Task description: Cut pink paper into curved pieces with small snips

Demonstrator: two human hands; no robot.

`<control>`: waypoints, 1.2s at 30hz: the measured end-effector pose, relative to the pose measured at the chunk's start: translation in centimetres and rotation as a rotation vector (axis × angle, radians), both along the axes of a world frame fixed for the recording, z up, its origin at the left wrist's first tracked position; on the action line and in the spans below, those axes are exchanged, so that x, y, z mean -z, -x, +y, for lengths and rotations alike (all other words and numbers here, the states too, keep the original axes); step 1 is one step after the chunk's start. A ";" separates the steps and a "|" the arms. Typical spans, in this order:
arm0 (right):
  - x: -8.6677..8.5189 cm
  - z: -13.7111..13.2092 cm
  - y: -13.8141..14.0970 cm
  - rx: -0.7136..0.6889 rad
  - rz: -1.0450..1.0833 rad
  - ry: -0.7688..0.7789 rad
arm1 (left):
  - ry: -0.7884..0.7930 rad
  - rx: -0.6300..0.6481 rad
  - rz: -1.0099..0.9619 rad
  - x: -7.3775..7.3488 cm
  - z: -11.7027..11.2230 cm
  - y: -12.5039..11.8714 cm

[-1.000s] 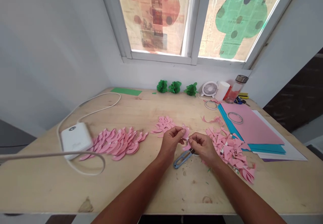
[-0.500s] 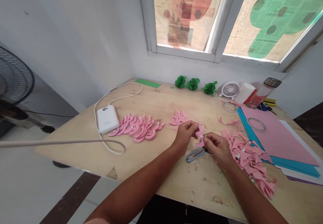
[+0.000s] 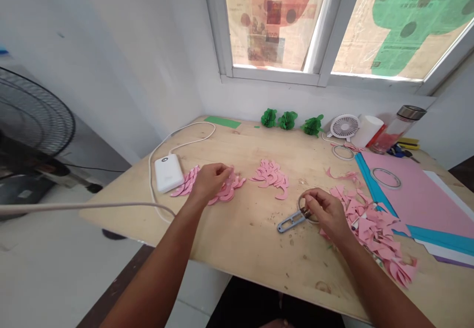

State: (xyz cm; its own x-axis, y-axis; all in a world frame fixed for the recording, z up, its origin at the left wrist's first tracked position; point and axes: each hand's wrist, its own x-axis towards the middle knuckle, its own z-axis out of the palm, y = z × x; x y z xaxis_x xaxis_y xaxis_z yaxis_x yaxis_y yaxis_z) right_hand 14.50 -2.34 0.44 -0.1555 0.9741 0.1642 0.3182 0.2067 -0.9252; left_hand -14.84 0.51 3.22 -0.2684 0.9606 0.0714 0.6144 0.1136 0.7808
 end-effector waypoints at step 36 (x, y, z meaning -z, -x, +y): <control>-0.5 1.4 -1.5 0.400 0.272 -0.111 | -0.046 0.491 0.554 4.2 0.7 -11.0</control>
